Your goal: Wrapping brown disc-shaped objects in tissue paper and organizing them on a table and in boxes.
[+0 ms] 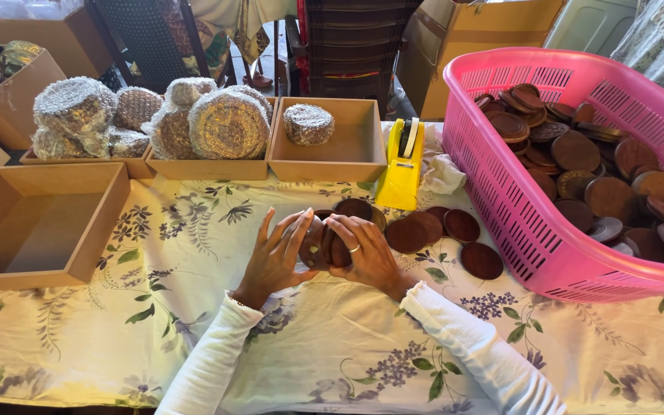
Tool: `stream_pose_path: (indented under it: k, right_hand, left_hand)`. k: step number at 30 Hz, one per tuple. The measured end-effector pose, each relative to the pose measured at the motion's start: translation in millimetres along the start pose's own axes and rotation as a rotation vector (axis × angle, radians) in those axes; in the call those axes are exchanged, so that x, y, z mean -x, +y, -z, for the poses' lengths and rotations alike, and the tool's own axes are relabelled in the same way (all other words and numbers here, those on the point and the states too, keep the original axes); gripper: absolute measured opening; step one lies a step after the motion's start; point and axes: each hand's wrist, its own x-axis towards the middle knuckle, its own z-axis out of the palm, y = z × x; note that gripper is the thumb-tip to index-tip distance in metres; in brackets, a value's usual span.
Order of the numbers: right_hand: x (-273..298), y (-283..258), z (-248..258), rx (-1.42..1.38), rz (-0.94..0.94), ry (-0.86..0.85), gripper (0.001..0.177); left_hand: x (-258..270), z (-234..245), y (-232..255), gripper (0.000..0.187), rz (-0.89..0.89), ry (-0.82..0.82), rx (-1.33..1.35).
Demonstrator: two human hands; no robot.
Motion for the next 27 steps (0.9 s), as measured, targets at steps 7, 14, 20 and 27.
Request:
stream_pose_path:
  k: [7,14,20,27]
  right_hand:
    - [-5.8,-3.8,4.5,-0.061,-0.131,0.000,0.096]
    - [-3.3,6.7,0.1,-0.058,-0.079,0.095,0.068]
    - [8.9,13.9,-11.9,-0.199,-0.032,0.053,0.079]
    - [22.9,43.0,-25.2,0.248,-0.426,0.115,0.076]
  left_hand:
    - [-2.5,0.5,1.0,0.110,0.121,0.031,0.054]
    - [-2.1,-2.0,-1.6,0.104,0.143,0.055,0.035]
    - [-1.7,-3.5,-3.5,0.107,0.093,-0.003,0.061]
    - [4.6,-9.6,-19.7,0.114,0.206,-0.019,0.141]
